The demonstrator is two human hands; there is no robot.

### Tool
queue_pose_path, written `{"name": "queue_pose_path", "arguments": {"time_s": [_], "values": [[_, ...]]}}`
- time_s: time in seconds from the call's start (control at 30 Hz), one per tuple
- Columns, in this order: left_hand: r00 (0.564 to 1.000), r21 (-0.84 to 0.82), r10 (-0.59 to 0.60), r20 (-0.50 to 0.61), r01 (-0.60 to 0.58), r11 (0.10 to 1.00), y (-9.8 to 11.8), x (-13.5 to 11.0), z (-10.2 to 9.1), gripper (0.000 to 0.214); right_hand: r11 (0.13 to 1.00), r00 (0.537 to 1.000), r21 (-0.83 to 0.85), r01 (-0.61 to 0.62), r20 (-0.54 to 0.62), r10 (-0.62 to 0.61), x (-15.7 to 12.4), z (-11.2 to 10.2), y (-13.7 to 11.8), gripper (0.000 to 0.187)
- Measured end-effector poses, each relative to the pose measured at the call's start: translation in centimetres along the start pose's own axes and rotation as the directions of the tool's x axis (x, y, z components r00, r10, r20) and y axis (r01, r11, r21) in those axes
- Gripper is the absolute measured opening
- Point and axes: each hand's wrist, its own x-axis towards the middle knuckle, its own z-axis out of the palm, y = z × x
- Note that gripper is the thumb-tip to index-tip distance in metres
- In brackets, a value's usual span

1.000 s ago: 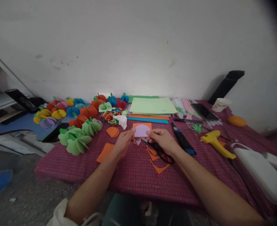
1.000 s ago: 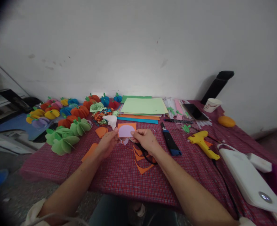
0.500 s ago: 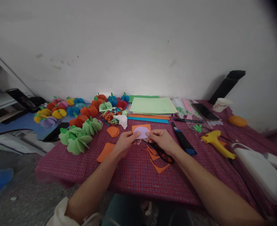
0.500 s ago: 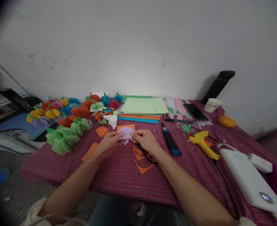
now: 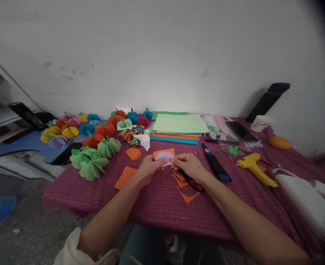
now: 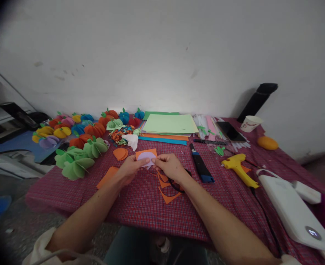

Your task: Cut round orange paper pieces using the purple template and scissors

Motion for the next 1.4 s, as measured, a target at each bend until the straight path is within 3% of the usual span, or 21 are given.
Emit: {"name": "queue_pose_path", "arguments": {"time_s": [0.23, 0.47, 0.73, 1.03, 1.4], "values": [[0.998, -0.094, -0.02, 0.053, 0.025, 0.995, -0.3, 0.1, 0.0, 0.029, 1.0, 1.0, 0.008, -0.023, 0.003, 0.023, -0.1, 0.1, -0.2, 0.032], [1.0, -0.134, -0.009, 0.026, 0.012, 0.991, -0.3, 0.3, -0.2, 0.027, 0.97, 0.988, 0.192, -0.148, -0.01, 0.152, -0.1, 0.1, -1.4, 0.042], [1.0, -0.152, 0.002, 0.03, 0.002, 0.988, -0.3, 0.1, 0.0, 0.026, 0.997, 0.998, 0.029, -0.069, 0.011, 0.068, -0.1, 0.2, -0.7, 0.03], [1.0, -0.138, -0.007, 0.02, 0.009, 0.99, -0.4, 0.1, 0.3, 0.024, 0.998, 0.999, 0.048, -0.046, -0.003, 0.046, -0.2, 0.6, -0.7, 0.025], [0.998, -0.08, -0.052, 0.025, 0.054, 0.995, -0.1, 0.1, 0.3, 0.027, 0.999, 1.0, -0.051, -0.002, -0.008, 0.002, -0.1, 0.4, -0.2, 0.026]]}}
